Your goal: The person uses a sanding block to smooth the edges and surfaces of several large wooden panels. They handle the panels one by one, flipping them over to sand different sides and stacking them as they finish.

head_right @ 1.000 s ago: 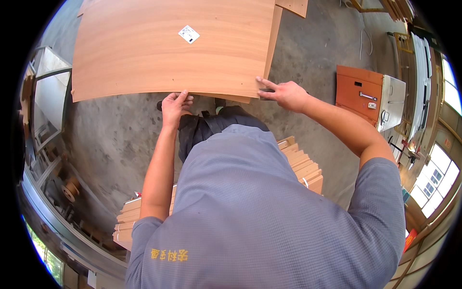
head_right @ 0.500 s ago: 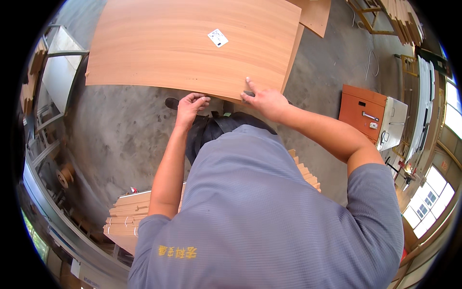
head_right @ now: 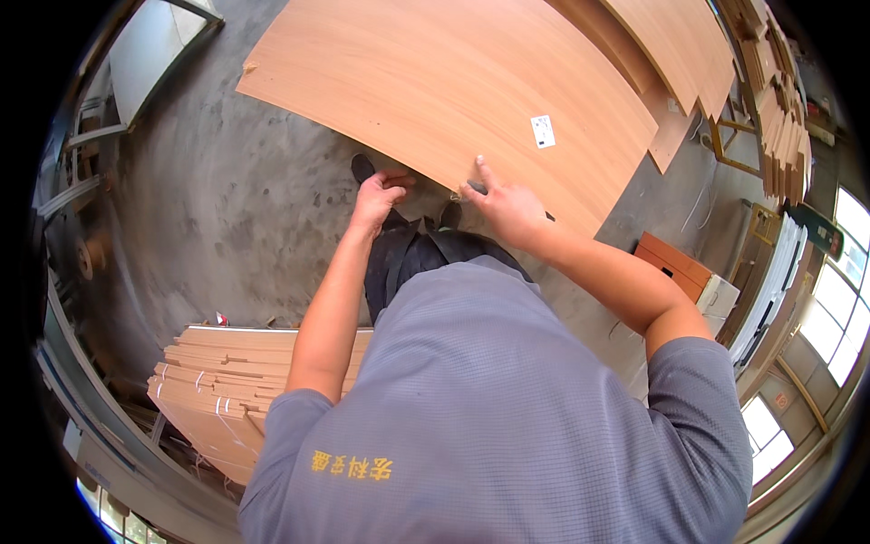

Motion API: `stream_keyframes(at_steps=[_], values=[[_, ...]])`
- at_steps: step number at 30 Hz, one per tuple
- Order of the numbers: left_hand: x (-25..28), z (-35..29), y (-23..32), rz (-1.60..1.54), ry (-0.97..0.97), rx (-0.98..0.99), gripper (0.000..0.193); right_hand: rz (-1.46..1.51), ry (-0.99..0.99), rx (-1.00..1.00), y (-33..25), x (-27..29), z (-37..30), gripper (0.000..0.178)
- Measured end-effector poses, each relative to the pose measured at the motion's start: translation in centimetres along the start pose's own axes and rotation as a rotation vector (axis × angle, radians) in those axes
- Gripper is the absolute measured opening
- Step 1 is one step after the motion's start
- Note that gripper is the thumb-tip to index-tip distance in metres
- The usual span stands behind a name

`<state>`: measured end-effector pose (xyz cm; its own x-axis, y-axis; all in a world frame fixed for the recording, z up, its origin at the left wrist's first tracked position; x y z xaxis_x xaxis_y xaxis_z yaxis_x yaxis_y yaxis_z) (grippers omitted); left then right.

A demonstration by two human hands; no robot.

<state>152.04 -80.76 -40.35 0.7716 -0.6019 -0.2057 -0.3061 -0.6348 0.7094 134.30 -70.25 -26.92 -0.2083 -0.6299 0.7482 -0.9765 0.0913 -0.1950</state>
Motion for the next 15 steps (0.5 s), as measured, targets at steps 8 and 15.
stream_keyframes(at_steps=[8, 15], values=[[-0.5, 1.5, 0.9, 0.037, -0.329, 0.043, 0.035, 0.085, -0.061, -0.004, -6.6, 7.0, 9.0, 0.069], [0.0, 4.1, 3.0, 0.084, -0.029, -0.369, 0.034, 0.061, 0.109, 0.046, -12.7, 12.7, 19.4, 0.066]])
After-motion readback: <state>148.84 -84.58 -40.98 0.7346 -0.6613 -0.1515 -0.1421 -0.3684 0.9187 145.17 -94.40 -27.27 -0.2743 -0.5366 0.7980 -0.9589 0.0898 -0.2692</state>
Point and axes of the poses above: each hand's wrist, its own z-axis towards the middle knuckle, its own x-axis out of the back of the hand, y = z × x, the point moved 7 cm from there along z, towards the middle knuckle, and after that the axes turned 8 degrees about z, right-handed, at the moved point
